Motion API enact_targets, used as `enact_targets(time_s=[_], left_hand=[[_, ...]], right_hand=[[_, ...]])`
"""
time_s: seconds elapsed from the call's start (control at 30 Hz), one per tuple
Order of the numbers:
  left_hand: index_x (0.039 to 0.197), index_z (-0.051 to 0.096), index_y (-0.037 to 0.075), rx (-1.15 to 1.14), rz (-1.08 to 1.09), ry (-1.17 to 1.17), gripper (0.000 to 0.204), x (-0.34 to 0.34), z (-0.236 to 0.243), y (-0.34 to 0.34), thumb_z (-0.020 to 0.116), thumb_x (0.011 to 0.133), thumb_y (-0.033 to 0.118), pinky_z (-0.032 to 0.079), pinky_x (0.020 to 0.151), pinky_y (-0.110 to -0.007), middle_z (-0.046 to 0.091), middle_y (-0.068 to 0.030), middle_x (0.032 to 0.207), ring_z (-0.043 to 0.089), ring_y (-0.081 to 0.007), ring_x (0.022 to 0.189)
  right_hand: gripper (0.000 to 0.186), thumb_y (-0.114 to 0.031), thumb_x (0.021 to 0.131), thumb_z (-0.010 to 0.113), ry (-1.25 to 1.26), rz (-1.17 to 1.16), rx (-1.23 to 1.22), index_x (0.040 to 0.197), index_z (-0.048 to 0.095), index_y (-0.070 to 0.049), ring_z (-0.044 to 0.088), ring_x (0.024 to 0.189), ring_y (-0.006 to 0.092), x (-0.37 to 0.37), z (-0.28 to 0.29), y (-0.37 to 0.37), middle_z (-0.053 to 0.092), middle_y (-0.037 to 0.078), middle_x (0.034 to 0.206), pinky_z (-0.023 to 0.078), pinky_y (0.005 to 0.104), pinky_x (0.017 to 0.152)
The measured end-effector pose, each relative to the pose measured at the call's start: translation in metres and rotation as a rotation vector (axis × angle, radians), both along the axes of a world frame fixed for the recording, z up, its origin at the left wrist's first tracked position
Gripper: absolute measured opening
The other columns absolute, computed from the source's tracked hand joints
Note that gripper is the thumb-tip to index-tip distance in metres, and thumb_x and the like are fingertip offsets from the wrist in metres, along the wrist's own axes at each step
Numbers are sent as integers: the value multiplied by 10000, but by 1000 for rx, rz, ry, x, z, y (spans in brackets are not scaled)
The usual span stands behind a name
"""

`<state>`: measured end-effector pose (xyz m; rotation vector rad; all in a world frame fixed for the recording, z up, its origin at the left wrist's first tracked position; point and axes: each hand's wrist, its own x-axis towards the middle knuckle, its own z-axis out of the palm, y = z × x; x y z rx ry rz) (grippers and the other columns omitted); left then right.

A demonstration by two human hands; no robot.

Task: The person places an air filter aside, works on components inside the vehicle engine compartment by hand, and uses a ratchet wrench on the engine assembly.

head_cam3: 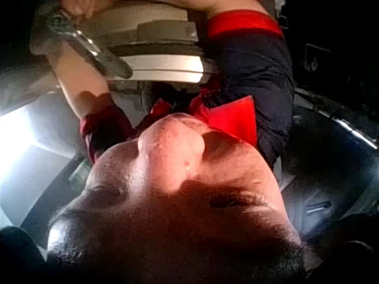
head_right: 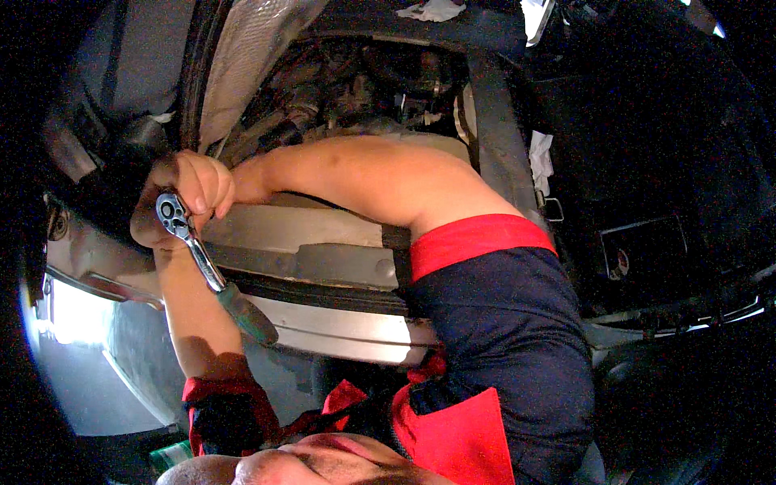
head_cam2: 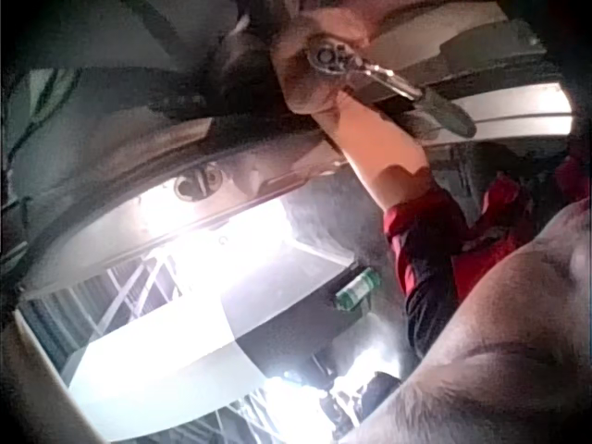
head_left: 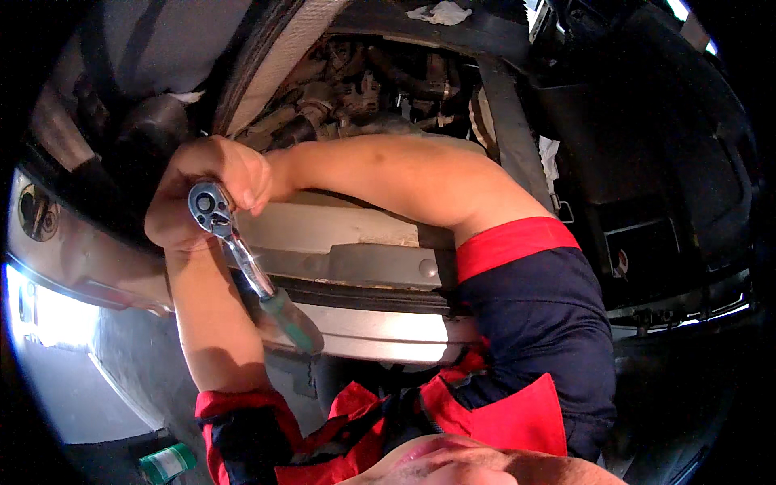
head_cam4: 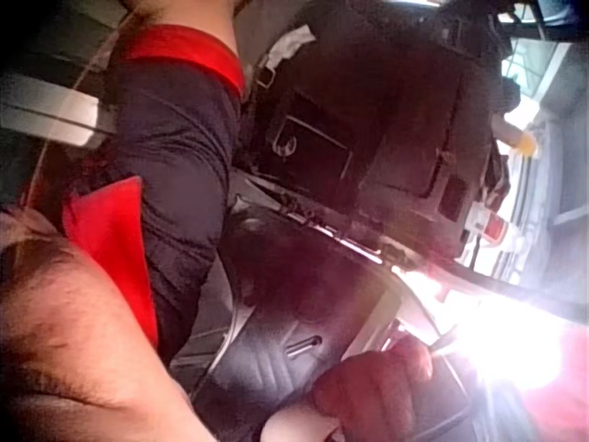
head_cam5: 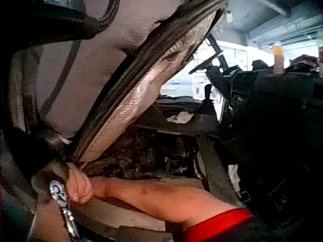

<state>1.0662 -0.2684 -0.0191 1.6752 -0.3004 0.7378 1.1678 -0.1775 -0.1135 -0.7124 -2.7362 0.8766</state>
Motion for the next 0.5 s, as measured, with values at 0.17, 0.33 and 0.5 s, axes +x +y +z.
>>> enact_targets(time_s=[0.17,0.33,0.5], left_hand=[[826,604,-59,6,-32,18,341,1,2,2,703,688,237,369,534,-303,549,-128,691,490,-194,561],[826,608,-69,-4,-33,6,353,3,2,-2,704,691,243,366,537,-303,570,-147,702,499,-203,567],[820,580,34,74,152,4,411,2,1,-9,721,727,410,360,467,-277,471,-8,533,413,-117,454]], right_hand=[[405,-408,947,447,2,34,70,1179,610,-119,542,1134,326,-4,-7,9,595,150,1239,392,399,976],[352,-356,949,461,106,107,128,1171,608,-125,549,1117,311,-7,-13,13,607,135,1219,396,385,969],[290,-285,953,475,209,138,112,1158,611,-132,555,1103,290,-13,-17,7,623,118,1188,401,367,961]])
